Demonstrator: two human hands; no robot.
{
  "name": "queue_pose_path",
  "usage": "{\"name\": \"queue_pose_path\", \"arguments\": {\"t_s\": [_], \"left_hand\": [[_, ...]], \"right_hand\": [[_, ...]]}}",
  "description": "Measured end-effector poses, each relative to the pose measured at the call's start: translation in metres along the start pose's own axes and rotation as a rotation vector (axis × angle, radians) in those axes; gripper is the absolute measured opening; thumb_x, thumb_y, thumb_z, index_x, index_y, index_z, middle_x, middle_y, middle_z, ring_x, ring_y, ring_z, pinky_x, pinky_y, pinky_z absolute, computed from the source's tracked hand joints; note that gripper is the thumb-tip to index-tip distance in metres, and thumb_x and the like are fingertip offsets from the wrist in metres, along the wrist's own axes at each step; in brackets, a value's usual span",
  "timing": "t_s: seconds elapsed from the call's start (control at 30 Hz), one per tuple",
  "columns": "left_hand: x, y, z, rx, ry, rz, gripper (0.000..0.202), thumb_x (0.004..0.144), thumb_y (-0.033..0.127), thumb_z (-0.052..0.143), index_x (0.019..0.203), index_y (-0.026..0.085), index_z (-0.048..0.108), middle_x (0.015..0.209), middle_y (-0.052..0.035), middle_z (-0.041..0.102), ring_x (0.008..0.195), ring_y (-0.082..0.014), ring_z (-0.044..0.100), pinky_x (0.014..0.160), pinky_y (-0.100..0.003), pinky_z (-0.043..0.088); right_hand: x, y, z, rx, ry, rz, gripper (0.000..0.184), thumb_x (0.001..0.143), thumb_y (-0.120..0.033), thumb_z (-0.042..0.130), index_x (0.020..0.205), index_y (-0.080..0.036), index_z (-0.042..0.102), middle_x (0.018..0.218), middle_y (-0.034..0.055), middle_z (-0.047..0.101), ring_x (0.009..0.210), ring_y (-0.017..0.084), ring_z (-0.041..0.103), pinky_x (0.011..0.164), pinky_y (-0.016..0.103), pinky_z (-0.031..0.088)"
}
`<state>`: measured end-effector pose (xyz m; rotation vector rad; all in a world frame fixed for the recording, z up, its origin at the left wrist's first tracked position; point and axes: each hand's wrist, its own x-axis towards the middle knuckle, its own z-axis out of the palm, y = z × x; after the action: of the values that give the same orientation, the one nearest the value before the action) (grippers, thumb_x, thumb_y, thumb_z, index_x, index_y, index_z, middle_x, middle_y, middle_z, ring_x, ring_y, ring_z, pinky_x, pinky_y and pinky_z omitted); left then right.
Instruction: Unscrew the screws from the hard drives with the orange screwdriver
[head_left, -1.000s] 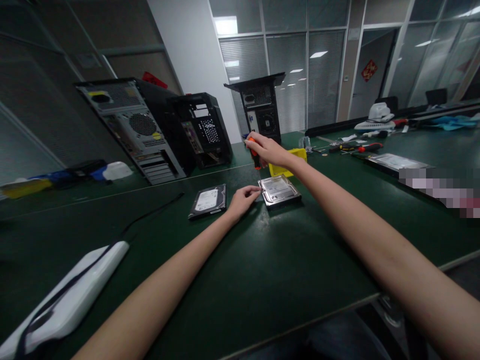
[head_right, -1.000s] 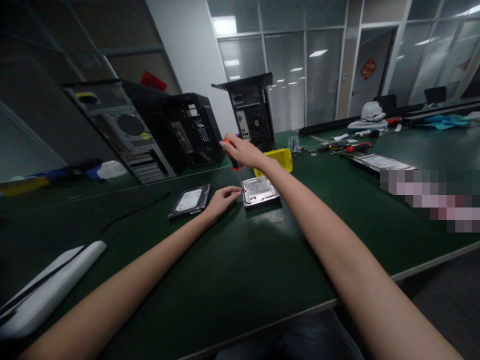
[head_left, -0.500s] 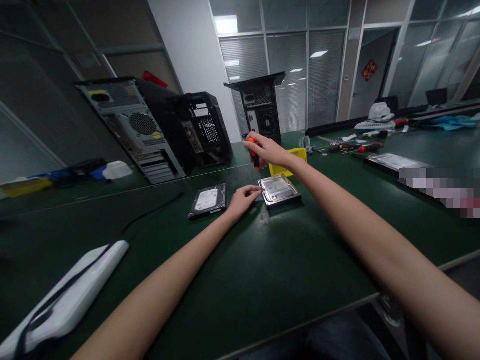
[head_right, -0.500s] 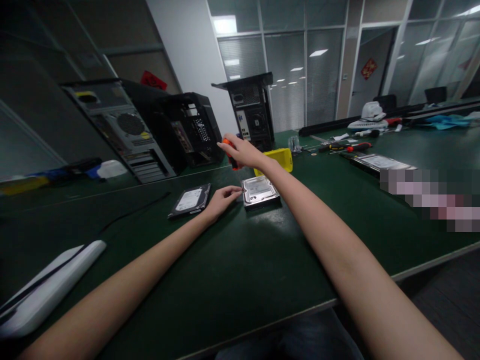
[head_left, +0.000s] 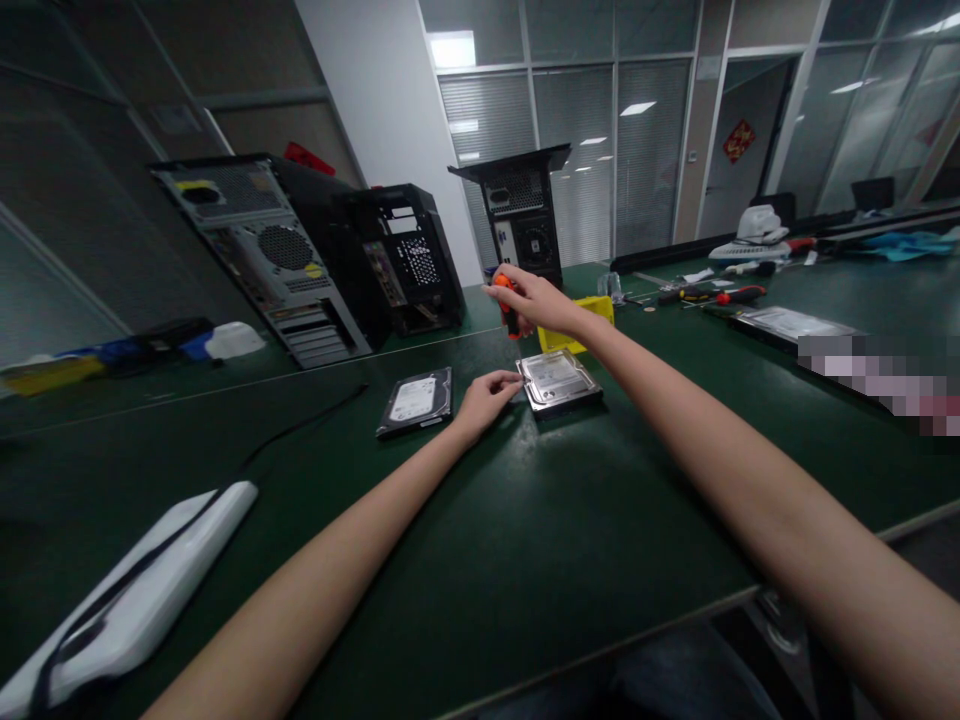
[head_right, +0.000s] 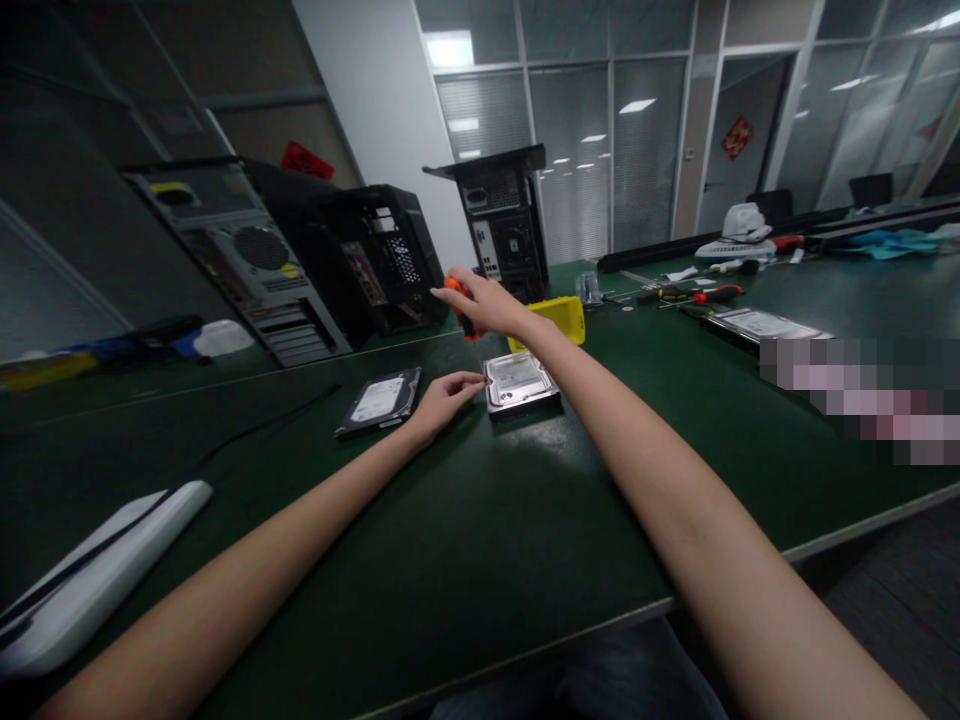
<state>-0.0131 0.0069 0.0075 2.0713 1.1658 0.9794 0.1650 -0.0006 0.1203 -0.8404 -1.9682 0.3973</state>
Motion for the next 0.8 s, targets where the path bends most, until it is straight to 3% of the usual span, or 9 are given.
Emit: {"name": "queue_pose_path", "arguments": {"t_s": [0.8], "left_hand": [[0.0005,-0.0024,-0.0001,0.018,-0.007,0.016,0.038,0.078,0.042,0.061,0.101,0.013,0.07,0.078,-0.0047,0.066,0.068,-0.0155,0.055,0.065,-0.026,0.04]], "right_hand": [[0.0017,0.0043,0.0016,-0.023,0.033,-0.047,0.032,0.092,-0.05,0.044,0.082,-0.02,0.039,0.059,-0.0041,0.041,0.055,0.009,0.04,0.058,0.023,0.035]]}}
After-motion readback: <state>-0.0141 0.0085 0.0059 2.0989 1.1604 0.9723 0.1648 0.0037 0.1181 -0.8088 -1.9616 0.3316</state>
